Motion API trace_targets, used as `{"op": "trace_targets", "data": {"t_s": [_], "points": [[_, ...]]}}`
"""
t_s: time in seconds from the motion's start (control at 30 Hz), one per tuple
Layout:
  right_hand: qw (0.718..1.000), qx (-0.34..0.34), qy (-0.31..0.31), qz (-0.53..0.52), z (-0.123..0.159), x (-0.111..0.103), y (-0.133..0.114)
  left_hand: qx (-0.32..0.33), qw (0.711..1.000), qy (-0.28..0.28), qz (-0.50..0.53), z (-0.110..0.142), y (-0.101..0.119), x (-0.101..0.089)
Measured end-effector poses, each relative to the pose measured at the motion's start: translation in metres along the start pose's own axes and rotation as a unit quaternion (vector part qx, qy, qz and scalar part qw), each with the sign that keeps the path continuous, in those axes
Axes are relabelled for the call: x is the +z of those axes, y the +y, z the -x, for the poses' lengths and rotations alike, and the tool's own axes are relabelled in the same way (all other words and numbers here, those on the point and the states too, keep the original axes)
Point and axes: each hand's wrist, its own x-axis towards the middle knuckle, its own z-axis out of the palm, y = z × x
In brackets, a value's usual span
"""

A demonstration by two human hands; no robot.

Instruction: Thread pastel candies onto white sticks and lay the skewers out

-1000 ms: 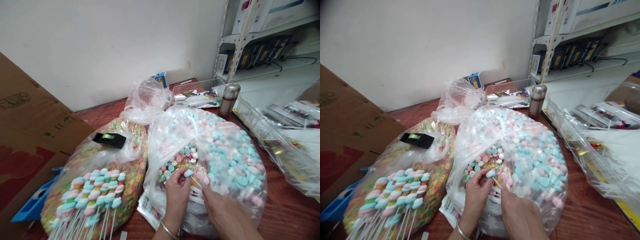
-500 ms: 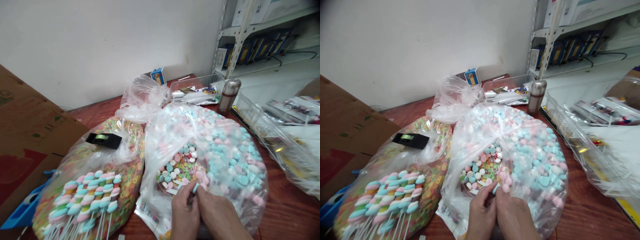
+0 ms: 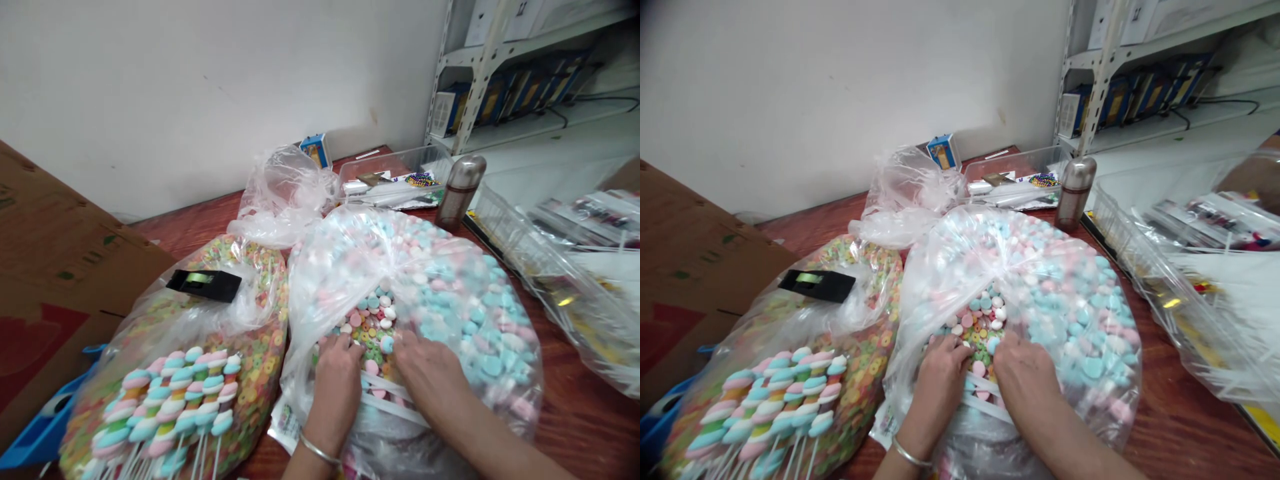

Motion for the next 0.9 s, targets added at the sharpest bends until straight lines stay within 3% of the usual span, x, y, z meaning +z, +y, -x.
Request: {"op": "trace_targets", "data": {"t_s": [0.17, 0.3, 0.37, 0.47, 0.53, 0.57, 0.77, 0.83, 0.9], "points": [[0.998, -0.057, -0.016, 0.016, -0.015, -0.005, -0.01, 0.011, 1.0, 0.009, 0.012, 0.003, -0.001, 0.005], [0.997, -0.066, -0.04, 0.004, -0.023, -0.007, -0.012, -0.03, 0.987, 0.05, 0.149, 0.002, -0.006, 0.003], [0.997, -0.056, -0.049, -0.014, -0.023, -0.008, -0.005, -0.108, 0.953, 0.053, 0.28, 0.001, -0.01, 0.004], [0.997, -0.041, -0.052, -0.045, -0.015, -0.005, 0.01, -0.264, 0.826, 0.003, 0.497, -0.001, -0.015, 0.004], [0.995, -0.022, -0.055, -0.084, -0.007, -0.001, 0.018, -0.325, 0.746, -0.017, 0.582, -0.002, -0.014, 0.003], [0.992, -0.01, -0.057, -0.109, -0.004, 0.002, 0.021, -0.339, 0.722, -0.015, 0.603, -0.003, -0.013, 0.002], [0.982, 0.014, -0.054, -0.18, 0.011, 0.013, 0.019, -0.351, 0.649, 0.012, 0.675, -0.005, 0.002, -0.002], [0.984, 0.016, -0.048, -0.17, 0.013, 0.014, 0.019, -0.347, 0.642, 0.018, 0.683, -0.005, 0.004, -0.001], [0.989, 0.02, -0.04, -0.144, 0.014, 0.014, 0.019, -0.346, 0.654, 0.031, 0.672, -0.004, 0.002, 0.001]]}}
